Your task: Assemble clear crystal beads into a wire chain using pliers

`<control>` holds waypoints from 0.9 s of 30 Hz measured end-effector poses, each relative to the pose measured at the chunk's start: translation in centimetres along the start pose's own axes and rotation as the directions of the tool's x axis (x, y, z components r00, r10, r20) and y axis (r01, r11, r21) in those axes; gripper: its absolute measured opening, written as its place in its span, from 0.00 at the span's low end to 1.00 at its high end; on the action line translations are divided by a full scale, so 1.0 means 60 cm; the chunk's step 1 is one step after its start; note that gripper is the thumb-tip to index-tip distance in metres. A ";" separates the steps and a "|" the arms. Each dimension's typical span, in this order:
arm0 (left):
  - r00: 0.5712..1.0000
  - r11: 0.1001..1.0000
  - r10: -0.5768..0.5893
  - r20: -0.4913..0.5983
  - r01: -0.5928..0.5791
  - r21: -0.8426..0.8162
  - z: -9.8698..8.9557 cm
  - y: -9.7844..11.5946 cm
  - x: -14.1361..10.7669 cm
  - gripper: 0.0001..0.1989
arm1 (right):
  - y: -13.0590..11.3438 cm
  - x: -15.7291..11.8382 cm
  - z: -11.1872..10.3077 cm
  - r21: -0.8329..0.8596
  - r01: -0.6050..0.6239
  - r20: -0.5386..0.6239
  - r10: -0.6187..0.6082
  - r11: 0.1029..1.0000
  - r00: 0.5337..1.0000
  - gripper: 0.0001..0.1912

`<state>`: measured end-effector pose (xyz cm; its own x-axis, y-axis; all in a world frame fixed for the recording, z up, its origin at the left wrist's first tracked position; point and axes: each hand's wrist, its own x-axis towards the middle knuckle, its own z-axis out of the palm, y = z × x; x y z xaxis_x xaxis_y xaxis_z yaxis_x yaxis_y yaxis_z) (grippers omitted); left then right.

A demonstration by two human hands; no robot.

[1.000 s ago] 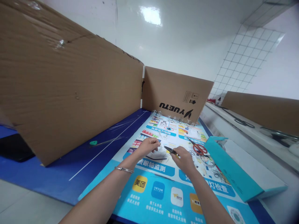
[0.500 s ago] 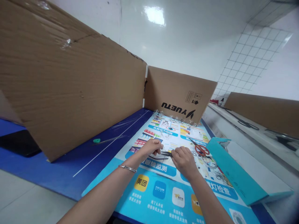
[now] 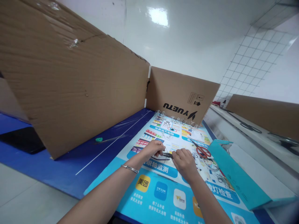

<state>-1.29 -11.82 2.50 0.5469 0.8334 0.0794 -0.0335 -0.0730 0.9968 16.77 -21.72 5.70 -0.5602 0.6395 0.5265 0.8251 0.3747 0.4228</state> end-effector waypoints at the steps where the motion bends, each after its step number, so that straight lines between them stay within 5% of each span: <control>1: 1.000 1.000 -0.002 0.000 0.002 0.000 0.000 0.000 0.000 0.09 | 0.000 0.000 0.000 0.001 0.001 -0.003 -0.001 1.000 1.000 0.10; 27: 0.999 1.000 -0.020 0.040 0.021 -0.021 0.000 0.002 -0.001 0.10 | 0.001 -0.008 0.015 -0.049 0.019 -0.023 -0.020 0.999 1.000 0.10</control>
<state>-1.32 -11.88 2.63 0.5807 0.8120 0.0585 -0.0389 -0.0440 0.9983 17.14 -21.41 4.78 -0.5779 0.6162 0.5351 0.8100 0.3531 0.4682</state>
